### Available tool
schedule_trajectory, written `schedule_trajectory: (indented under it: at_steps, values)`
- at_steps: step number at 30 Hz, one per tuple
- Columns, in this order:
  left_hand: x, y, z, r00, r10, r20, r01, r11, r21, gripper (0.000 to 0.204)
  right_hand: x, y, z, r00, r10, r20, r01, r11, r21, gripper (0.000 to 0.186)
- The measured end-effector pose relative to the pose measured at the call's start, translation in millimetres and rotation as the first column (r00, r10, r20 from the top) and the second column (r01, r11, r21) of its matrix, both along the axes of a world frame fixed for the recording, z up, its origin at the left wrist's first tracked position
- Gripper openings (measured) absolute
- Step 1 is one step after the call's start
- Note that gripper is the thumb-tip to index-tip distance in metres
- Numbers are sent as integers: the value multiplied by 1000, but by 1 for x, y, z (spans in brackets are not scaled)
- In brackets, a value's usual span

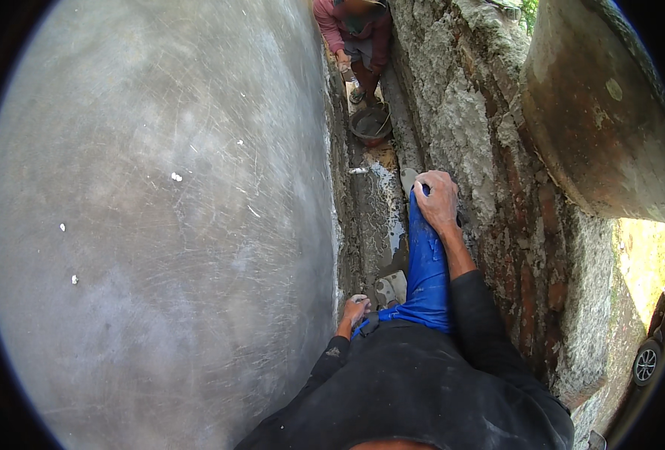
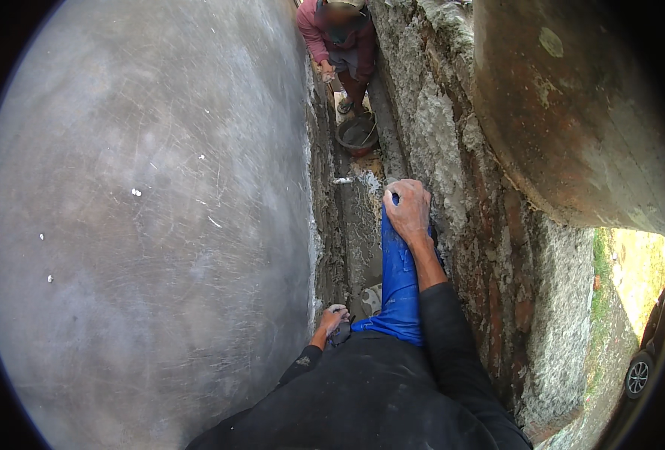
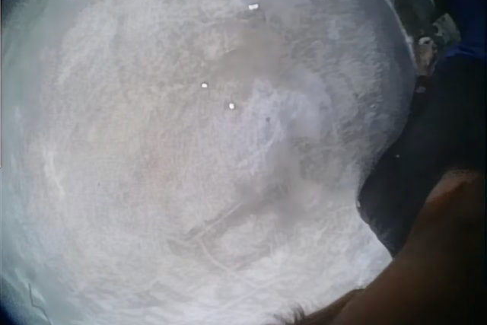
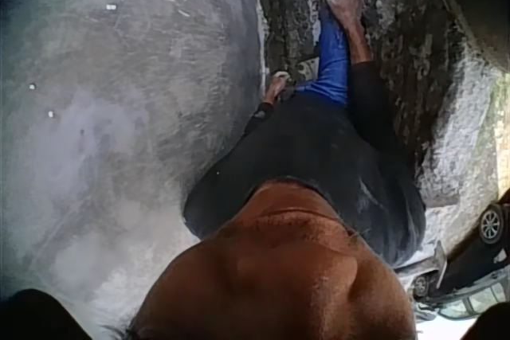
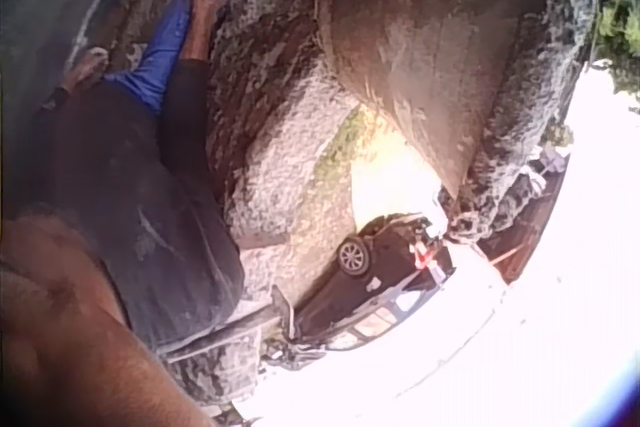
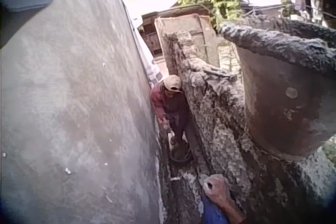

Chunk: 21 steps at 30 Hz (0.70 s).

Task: Apply plaster mix or cement to finish a brick wall in a narrow gap.

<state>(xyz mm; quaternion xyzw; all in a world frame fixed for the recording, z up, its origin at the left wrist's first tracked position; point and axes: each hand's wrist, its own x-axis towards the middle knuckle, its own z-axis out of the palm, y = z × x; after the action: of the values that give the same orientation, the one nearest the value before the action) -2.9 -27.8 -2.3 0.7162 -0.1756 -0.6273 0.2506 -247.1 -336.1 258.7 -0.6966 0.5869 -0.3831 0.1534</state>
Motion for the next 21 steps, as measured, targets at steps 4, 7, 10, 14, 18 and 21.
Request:
schedule_trajectory:
  at_steps: [4, 7, 10, 14, 18, 21]
  values:
    - [0, 0, 2, 1000, 18, -23, -18, 1000, -7, 32, 1, -1, -1, 1000, 8, 8, -8, 1000, 6, 12]
    - [0, -1, 2, 1000, 12, -23, -12, 1000, -14, 32, 0, -1, -1, 1000, 10, 11, -10, 1000, 4, 12]
    - [-1, -1, 2, 999, 14, -31, -15, 1000, -21, 31, -1, -1, -2, 1000, 1, 5, -1, 1000, 11, 13]
    - [-1, 1, 0, 999, 28, -47, -30, 999, -35, 29, -1, 0, 0, 1000, 2, 10, -3, 1000, 18, 13]
    - [1, 4, -7, 997, 52, -64, -54, 998, -26, 29, 2, 2, 4, 1000, 3, 8, -3, 1000, 29, 13]
    - [2, 4, -10, 998, 27, -52, -28, 999, -23, 29, 2, 2, 5, 1000, 1, 3, -1, 1000, 31, 13]
